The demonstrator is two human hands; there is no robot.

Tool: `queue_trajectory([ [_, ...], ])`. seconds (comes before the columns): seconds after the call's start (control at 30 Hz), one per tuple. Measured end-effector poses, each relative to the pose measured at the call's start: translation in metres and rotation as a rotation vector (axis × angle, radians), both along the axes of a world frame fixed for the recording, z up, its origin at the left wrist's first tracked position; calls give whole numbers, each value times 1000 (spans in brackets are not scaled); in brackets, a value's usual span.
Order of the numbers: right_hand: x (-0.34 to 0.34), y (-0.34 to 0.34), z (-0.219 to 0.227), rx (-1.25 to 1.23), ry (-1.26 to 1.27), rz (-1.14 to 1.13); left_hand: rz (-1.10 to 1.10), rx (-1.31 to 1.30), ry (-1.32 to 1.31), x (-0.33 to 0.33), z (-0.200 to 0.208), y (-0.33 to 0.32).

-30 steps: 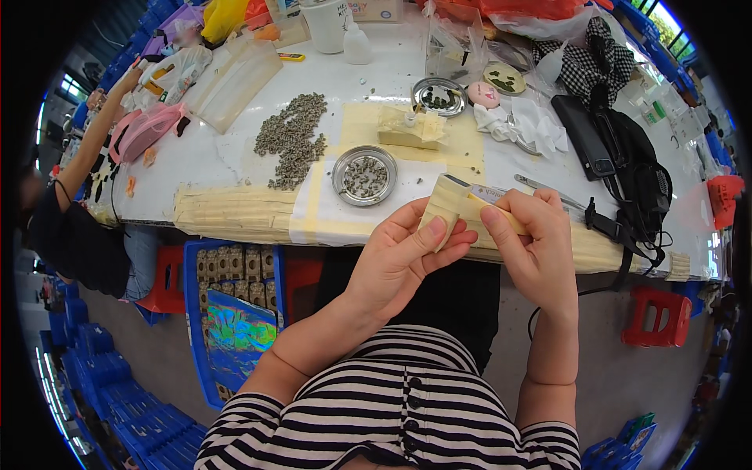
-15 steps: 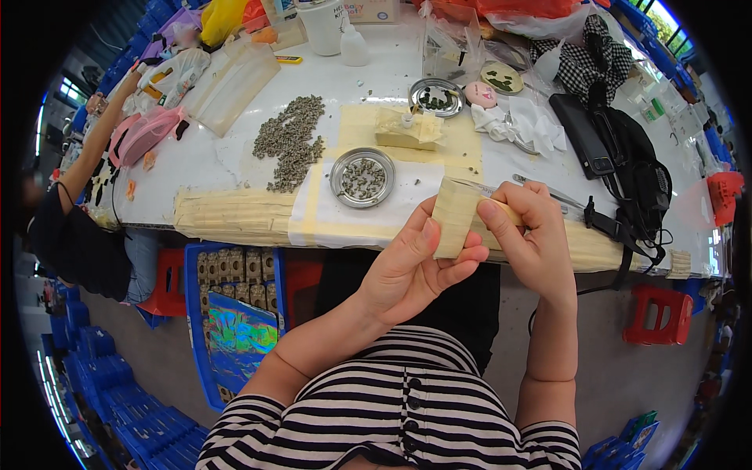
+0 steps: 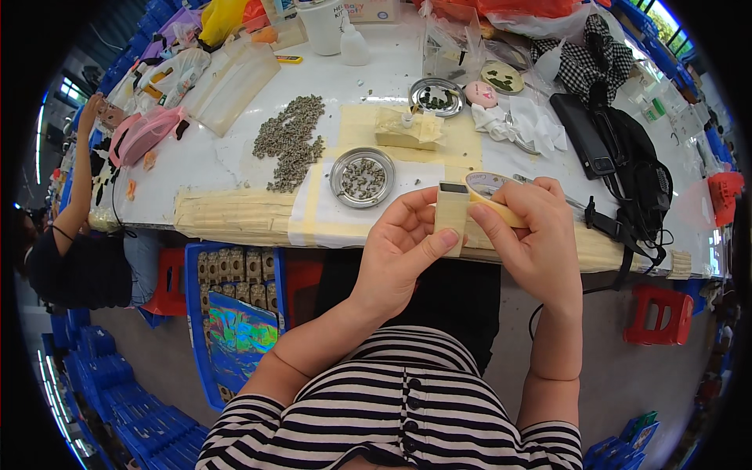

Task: The person applies adhesive tape to a small rectangular component and then inserts a thin pin into a hole on the top surface of the object using a small tool.

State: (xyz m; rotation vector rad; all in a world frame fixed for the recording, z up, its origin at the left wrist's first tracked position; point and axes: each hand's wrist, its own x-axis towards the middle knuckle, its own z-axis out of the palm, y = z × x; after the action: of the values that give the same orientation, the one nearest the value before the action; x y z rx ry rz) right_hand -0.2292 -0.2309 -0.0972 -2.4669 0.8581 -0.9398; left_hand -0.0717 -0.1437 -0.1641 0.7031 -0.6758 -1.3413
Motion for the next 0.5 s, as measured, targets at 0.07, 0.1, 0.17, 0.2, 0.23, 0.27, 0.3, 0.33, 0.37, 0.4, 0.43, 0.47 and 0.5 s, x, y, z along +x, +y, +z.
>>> queue_trajectory([
  [0.07, -4, -4, 4, 91, -16, 43, -35, 1, 53, 6, 1, 2],
  [0.1, -5, -6, 4, 114, -37, 50, -64, 13, 98, 9, 2, 2],
  [0.17, -7, -9, 3, 159, -81, 66, -140, 17, 236, 10, 3, 2],
  [0.2, -7, -11, 2, 170, -72, 78, -186, 10, 330, 8, 4, 2],
  [0.23, -7, -13, 0, 180, -64, 90, -233, 2, 424, 6, 4, 2],
  [0.27, -7, -14, -1, 191, -57, 102, -250, 2, 441, 5, 1, 1],
  [0.3, -6, -15, -2, 210, -54, 100, -267, 2, 458, 5, -5, 0],
  [0.33, -6, -16, -3, 228, -51, 98, -284, 3, 474, 5, -10, -1],
  [0.37, -6, -16, -4, 247, -48, 94, -299, 1, 486, 5, -13, -2],
  [0.4, -6, -16, -3, 231, -50, 86, -314, 0, 498, 6, -16, -3],
  [0.43, -5, -14, -2, 215, -52, 77, -329, -2, 510, 6, -17, -4],
  [0.47, -4, -14, -2, 200, -56, 73, -325, 5, 477, 7, -16, -5],
  [0.5, -2, -13, 0, 173, -48, 65, -321, 12, 444, 9, -14, -5],
])
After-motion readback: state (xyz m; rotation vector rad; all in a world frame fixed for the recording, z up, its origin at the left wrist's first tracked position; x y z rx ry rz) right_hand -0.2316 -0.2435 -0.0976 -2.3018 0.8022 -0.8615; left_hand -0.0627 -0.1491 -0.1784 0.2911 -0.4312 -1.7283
